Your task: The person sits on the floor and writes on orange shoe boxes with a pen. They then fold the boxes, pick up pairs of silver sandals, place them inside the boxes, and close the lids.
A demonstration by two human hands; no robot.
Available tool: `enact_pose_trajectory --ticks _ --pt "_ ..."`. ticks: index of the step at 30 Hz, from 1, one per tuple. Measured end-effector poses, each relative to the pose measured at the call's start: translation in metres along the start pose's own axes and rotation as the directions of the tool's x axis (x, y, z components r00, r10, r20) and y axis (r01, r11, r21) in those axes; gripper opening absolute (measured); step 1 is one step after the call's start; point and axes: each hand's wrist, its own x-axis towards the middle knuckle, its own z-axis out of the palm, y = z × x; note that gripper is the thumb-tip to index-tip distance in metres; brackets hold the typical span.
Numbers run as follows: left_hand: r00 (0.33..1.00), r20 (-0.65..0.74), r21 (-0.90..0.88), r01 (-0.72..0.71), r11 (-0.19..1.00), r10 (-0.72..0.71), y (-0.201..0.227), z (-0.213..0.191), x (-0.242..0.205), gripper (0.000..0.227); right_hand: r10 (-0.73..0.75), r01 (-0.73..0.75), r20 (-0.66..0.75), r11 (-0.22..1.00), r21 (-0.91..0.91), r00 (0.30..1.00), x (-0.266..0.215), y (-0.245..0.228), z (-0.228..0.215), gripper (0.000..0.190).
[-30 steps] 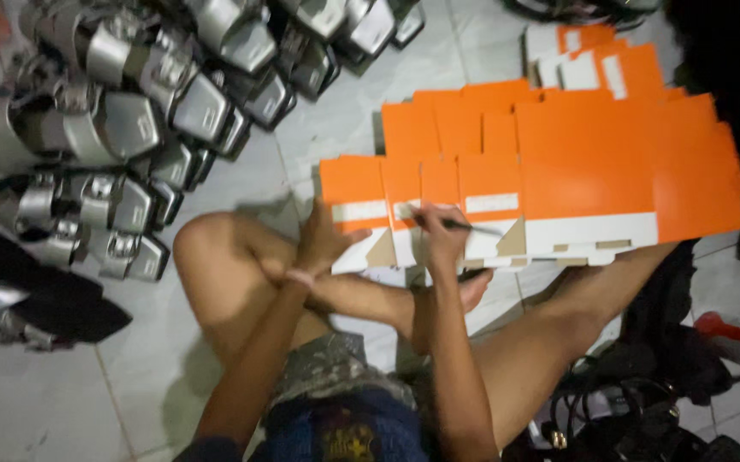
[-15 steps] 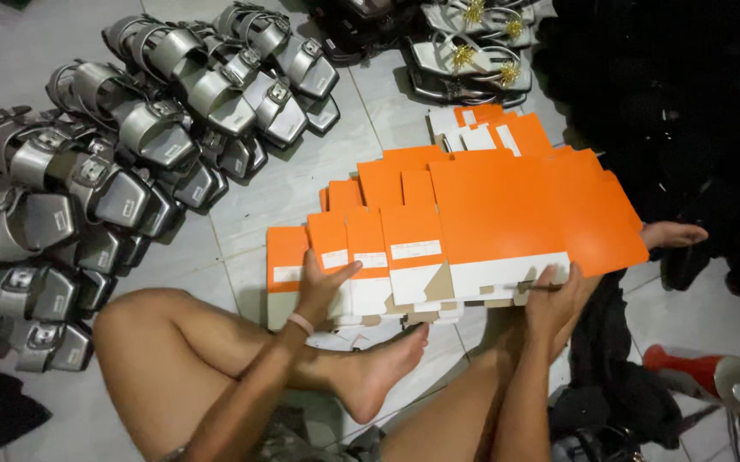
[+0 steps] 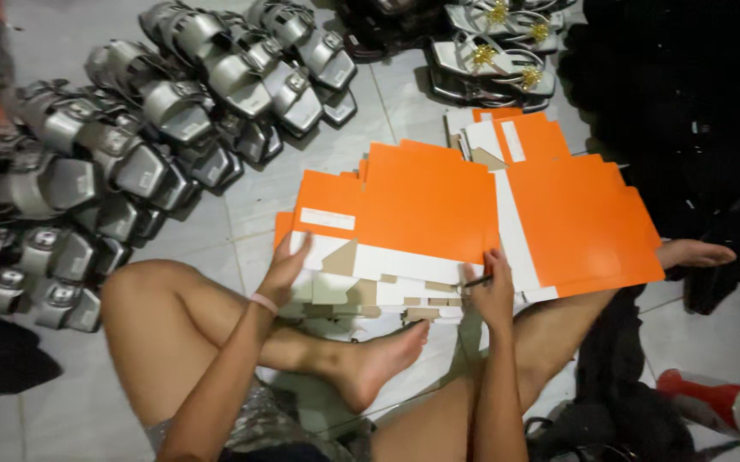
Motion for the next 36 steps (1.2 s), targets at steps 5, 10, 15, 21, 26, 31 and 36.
enact_pose_trajectory --ticks 5,10,15,21,26,31,36 --pt "0.983 0.133 -0.079 -0.114 0.99 0.124 0.023 0.007 -0.025 0.055 0.235 -0.25 0.092 0.939 0.234 0.968 -0.006 0.005 0.005 0.041" --pt "0.862 0.132 0.408 -0.497 0.766 0.489 0.062 -0.014 -0.084 0.057 0.405 -0.367 0.112 0.635 0.68 0.908 -0.019 0.001 0.001 0.045" --pt "0.67 0.358 0.314 -0.743 0.592 0.65 0.104 -0.037 -0.12 0.075 0.205 -0.202 0.103 0.552 0.809 0.973 -0.025 -0.043 -0.012 0.028" --pt "0.703 0.286 0.515 -0.686 0.514 0.651 0.109 -0.038 -0.097 0.072 0.132 0.031 -0.18 0.718 0.695 0.975 -0.026 -0.099 -0.027 0.054" --pt "0.705 0.103 0.572 -0.619 0.538 0.701 0.055 -0.02 -0.074 0.083 0.218 -0.141 -0.093 0.848 0.511 0.972 -0.042 -0.088 -0.016 0.041" --pt "0.859 0.055 0.4 -0.486 0.777 0.509 0.03 0.004 -0.062 0.069 0.458 -0.312 -0.217 0.817 0.484 0.862 -0.048 -0.051 -0.022 0.031" --pt "0.763 0.047 0.401 -0.605 0.688 0.644 0.012 0.008 -0.037 0.061 0.765 -0.442 -0.424 0.633 0.636 0.485 -0.042 0.012 -0.069 0.029"
